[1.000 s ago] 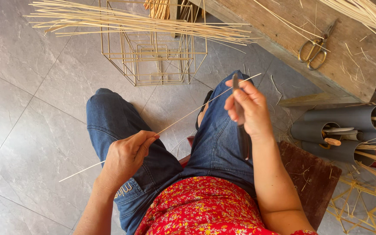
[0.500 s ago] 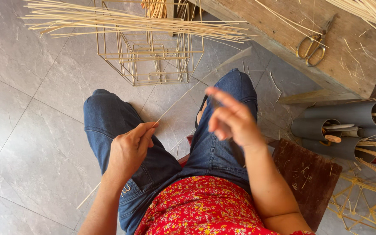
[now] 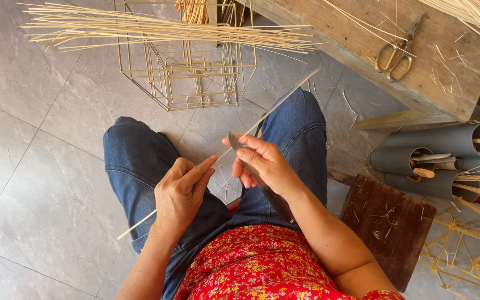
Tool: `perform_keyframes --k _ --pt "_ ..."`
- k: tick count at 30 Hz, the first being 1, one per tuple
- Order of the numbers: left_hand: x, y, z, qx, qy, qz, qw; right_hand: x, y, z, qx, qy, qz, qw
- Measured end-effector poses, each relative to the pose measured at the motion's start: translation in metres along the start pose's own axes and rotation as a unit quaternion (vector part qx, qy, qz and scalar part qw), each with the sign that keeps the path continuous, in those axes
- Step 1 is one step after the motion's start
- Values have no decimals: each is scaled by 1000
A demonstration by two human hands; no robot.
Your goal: The person sits on a low stool and uses a knife to shave thin bamboo strips one at a time. They hold each strip with the left hand and draw the knife along its length with the right hand, then place the finished strip into a wire basket on the floor.
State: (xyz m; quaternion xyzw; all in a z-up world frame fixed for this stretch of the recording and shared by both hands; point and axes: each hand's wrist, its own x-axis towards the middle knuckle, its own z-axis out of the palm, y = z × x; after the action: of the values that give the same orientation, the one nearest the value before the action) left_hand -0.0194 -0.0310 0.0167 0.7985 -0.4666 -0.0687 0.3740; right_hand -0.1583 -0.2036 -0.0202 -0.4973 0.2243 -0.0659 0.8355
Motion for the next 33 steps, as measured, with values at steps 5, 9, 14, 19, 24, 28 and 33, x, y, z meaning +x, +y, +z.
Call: perform_keyframes --k 5,9,14,19,24,28,33 --pt "-7 -14 -7 -52 -11 -18 998 1 -13 -29 -1 80 -50 996" --pt "-12 -25 -16 -98 -35 -56 993 -1 -25 -60 15 131 -105 986" --pt "-11 -33 -31 -93 -63 -82 990 -10 -41 -92 27 214 -168 962" --pt "3 -25 -33 -24 -63 -58 996 -29 -41 -79 -29 270 -211 939" --pt "28 -5 -21 41 -63 76 994 -31 -23 -19 -374 102 -283 877" --pt "47 11 -16 89 -81 109 987 -22 -30 -1 -512 116 -241 817" --pt "53 15 -28 101 120 217 963 -7 -51 -27 -529 173 -254 791"
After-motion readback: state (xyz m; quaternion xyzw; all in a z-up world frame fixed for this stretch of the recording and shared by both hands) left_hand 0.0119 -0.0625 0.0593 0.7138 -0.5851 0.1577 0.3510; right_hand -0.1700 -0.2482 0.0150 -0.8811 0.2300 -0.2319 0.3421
